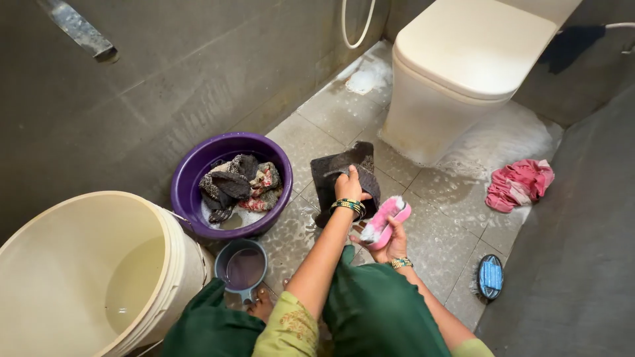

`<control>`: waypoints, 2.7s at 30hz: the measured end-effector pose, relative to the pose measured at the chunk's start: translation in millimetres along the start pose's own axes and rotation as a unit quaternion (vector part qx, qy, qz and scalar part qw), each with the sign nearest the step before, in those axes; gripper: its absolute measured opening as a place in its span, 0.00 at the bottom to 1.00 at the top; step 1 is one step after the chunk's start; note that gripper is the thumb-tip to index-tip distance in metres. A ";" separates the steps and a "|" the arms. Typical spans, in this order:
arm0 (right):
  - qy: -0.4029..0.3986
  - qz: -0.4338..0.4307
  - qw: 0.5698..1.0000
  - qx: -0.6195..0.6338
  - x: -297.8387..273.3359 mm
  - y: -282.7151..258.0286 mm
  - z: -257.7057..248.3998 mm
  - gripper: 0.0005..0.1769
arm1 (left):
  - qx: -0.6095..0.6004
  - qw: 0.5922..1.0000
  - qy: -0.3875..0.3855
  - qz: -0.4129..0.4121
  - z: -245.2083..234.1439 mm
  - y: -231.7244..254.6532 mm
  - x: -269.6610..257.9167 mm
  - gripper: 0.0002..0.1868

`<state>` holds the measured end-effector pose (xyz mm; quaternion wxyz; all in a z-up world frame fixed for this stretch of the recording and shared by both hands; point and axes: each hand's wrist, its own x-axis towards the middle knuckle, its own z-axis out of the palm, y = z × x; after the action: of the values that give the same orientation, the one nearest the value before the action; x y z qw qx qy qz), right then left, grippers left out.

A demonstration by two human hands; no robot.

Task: The person washes a mat on the floor by applying soap and scrubbing it with a brush while pouring water from a mug. They flip the mat over to clean both sides and use a bucket of water for rinsing.

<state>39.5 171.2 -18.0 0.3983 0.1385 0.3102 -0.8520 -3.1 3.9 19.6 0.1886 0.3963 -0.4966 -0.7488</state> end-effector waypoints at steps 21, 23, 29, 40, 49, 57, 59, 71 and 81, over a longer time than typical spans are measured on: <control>-0.298 -0.201 0.885 -0.296 -1.4 -163.9 88.3 0.30 | -0.109 0.974 -0.121 0.155 -13.1 183.2 -90.7 0.24; -0.329 -0.214 0.846 -0.360 -7.1 -174.4 88.3 0.24 | -0.129 0.972 -0.131 0.147 -21.2 188.3 -104.9 0.23; -0.241 -0.340 0.740 -0.527 -47.5 -194.7 171.7 0.22 | -0.146 0.976 -0.111 0.116 -47.6 194.3 -77.6 0.20; -0.135 -0.616 0.436 -0.642 10.5 -251.1 326.7 0.23 | 0.119 0.936 0.086 0.320 -43.3 249.5 87.5 0.36; -0.131 -0.667 0.361 -0.638 29.1 -228.3 251.3 0.23 | 0.063 0.920 0.167 0.348 -40.6 156.0 60.1 0.38; -0.054 -0.396 0.518 -0.756 103.6 -78.3 -65.0 0.36 | 0.173 0.969 0.174 0.032 -105.0 -201.2 34.6 0.44; -0.061 -0.336 0.517 -0.785 98.2 -46.7 -125.9 0.41 | 0.226 0.959 0.162 -0.060 -120.5 -263.2 9.9 0.45; 0.072 -0.142 0.687 -0.709 34.1 -33.2 -227.9 0.32 | 0.367 0.903 0.045 -0.218 -135.4 -316.5 -94.5 0.29; 0.127 -0.158 0.673 -0.712 66.8 -92.9 -260.8 0.31 | 0.746 0.568 0.337 0.086 -249.1 -155.2 -105.9 0.35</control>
<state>-77.5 343.8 -212.1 0.1922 -0.1312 0.8874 -0.3979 273.7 -5.0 -124.0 0.0433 0.5754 -0.8113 0.0943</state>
